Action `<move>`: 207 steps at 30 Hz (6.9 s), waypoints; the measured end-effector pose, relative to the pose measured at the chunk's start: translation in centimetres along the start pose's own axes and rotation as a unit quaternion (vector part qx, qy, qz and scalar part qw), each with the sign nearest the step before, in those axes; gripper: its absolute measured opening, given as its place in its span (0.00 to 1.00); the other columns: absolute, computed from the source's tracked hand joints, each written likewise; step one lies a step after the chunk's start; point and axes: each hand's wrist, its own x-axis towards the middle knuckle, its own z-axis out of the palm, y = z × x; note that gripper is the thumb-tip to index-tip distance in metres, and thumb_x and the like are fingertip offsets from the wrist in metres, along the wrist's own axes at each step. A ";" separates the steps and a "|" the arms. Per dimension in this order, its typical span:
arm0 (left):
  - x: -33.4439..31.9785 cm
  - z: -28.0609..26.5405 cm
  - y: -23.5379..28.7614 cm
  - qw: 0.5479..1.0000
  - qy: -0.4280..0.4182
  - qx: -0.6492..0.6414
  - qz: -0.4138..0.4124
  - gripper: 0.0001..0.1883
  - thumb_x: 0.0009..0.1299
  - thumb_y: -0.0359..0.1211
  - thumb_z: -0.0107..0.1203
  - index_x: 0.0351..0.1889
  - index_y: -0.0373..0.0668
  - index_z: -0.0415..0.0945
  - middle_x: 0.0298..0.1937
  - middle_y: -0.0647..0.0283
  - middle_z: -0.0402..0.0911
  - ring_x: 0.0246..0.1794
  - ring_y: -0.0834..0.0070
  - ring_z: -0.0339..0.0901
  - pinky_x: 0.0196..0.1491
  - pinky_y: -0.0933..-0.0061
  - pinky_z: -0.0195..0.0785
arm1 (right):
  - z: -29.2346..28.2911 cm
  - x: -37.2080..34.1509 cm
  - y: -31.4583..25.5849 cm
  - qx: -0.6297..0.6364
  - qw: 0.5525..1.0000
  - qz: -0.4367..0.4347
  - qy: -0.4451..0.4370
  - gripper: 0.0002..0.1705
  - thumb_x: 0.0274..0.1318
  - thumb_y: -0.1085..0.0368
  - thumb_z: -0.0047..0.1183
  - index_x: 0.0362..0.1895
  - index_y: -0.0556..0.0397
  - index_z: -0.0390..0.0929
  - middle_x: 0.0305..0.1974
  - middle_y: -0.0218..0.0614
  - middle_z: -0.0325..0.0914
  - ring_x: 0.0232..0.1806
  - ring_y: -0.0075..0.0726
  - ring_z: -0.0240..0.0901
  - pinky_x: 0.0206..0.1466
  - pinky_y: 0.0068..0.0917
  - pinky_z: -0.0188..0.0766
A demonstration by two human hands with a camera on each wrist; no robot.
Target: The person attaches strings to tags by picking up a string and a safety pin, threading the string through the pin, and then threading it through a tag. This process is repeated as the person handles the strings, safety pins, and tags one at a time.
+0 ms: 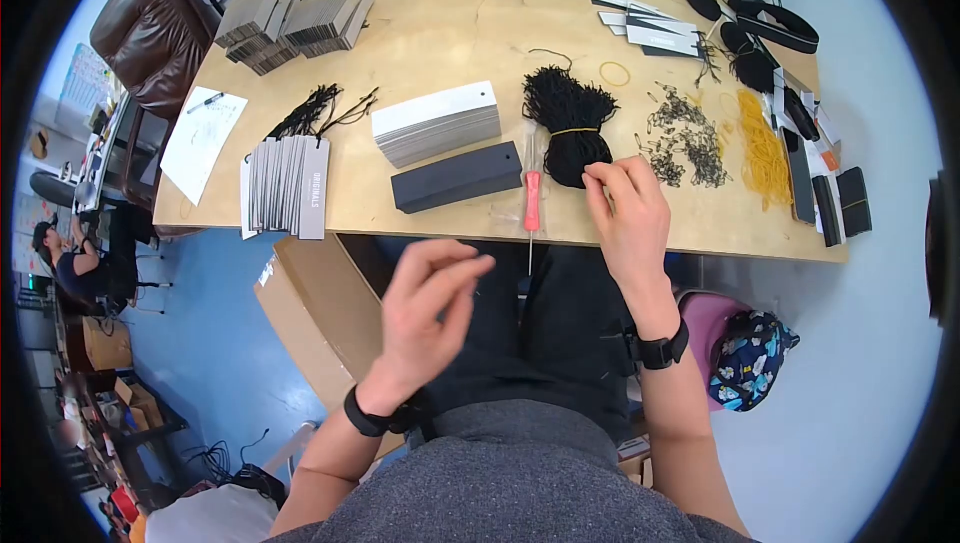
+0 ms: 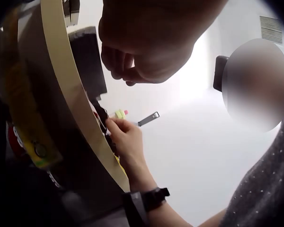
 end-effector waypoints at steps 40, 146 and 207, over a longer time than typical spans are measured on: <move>1.5 2.1 1.0 0.787 -0.304 -0.390 -0.368 0.13 0.76 0.35 0.54 0.49 0.38 0.84 0.27 0.73 0.77 0.31 0.88 0.68 0.35 0.83 0.61 | -5.6 -3.5 -2.8 0.463 0.839 0.174 -0.226 0.04 0.60 0.74 0.57 0.39 0.60 0.78 0.47 0.36 0.77 0.34 0.20 0.73 0.39 0.18 0.69; 0.3 3.5 -1.4 0.758 -0.125 -0.512 -0.384 0.07 0.70 0.30 0.60 0.42 0.37 0.83 0.34 0.68 0.84 0.25 0.91 0.64 0.27 0.86 0.53 | -4.0 -4.0 -2.7 0.621 0.559 0.447 -0.319 0.13 0.66 0.60 0.56 0.34 0.58 0.79 0.22 0.22 0.69 0.21 0.14 0.60 0.24 0.15 0.55; 0.1 3.7 -0.4 0.866 -0.027 -0.392 -0.308 0.05 0.69 0.25 0.61 0.41 0.34 0.83 0.35 0.68 0.84 0.36 0.87 0.76 0.41 0.84 0.69 | -2.3 -5.0 -5.8 0.647 0.538 0.491 -0.227 0.12 0.65 0.61 0.57 0.36 0.58 0.77 0.23 0.22 0.66 0.22 0.17 0.59 0.24 0.17 0.53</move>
